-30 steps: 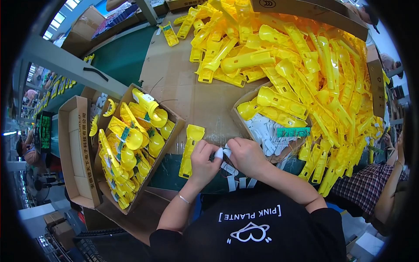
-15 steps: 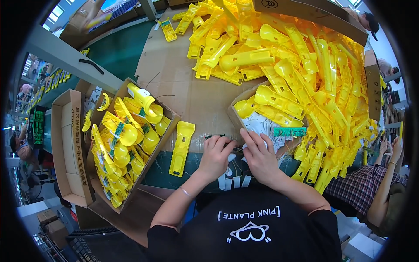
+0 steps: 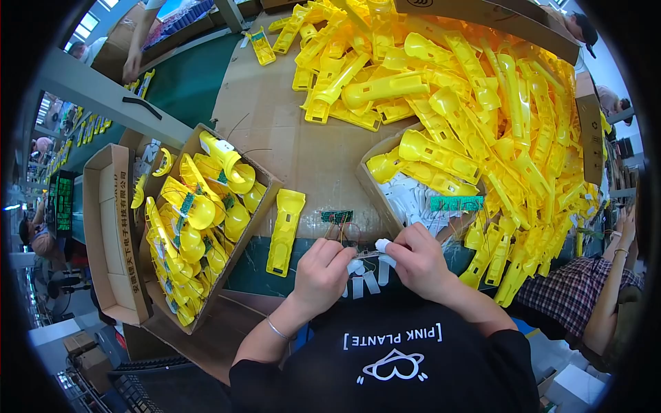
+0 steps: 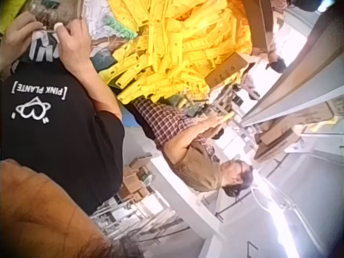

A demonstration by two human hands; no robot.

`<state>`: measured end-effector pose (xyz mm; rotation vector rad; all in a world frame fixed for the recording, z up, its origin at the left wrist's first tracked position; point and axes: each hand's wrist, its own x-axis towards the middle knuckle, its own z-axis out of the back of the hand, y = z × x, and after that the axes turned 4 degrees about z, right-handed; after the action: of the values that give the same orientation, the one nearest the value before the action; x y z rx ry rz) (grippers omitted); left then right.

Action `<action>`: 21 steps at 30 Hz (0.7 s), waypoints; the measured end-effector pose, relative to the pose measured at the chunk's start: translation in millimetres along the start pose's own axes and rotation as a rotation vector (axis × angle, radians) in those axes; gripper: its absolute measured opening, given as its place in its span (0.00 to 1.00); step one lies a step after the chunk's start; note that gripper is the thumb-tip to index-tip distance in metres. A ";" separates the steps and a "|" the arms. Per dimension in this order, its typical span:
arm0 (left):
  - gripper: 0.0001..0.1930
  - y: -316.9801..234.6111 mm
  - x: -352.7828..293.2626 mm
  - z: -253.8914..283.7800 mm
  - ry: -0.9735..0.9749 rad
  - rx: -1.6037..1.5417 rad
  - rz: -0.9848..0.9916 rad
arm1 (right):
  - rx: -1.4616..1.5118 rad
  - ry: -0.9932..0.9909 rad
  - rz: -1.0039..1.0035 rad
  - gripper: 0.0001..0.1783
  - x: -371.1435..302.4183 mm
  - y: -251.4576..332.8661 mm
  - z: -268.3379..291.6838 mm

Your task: Assembling yellow plastic flashlights by inserting internal components and circuit boards into the housing.

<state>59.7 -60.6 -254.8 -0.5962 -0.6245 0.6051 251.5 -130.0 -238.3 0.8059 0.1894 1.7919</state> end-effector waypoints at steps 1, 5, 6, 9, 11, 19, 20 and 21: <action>0.16 1.2 -2.0 0.0 -0.010 -0.008 0.005 | 0.027 0.047 0.019 0.13 0.2 -1.2 0.3; 0.16 -5.6 2.8 10.8 -0.060 -0.004 -0.033 | 0.069 0.066 0.006 0.14 -1.0 -0.5 1.4; 0.15 -12.4 6.4 17.5 -0.108 -0.087 0.070 | 0.086 0.035 -0.023 0.13 -2.1 0.7 4.5; 0.15 -13.7 0.6 27.1 -0.092 -0.197 0.126 | 0.125 0.019 -0.031 0.12 -1.1 4.1 9.3; 0.16 -15.8 -3.4 31.0 -0.040 -0.184 0.057 | 0.141 0.033 -0.009 0.11 1.0 6.9 11.3; 0.14 -26.0 -4.1 38.0 -0.051 -0.073 0.174 | 0.206 0.150 -0.116 0.09 11.9 18.3 17.2; 0.14 -14.6 -1.4 30.8 -0.060 -0.108 0.201 | 0.201 0.144 -0.111 0.09 11.3 14.9 10.6; 0.13 -5.8 -1.3 23.1 -0.062 -0.228 0.268 | 0.201 0.147 -0.145 0.09 9.2 10.1 -0.2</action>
<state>45.1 -58.0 -236.1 -0.8869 -0.6823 0.8119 242.0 -125.6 -229.5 0.7798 0.5187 1.7128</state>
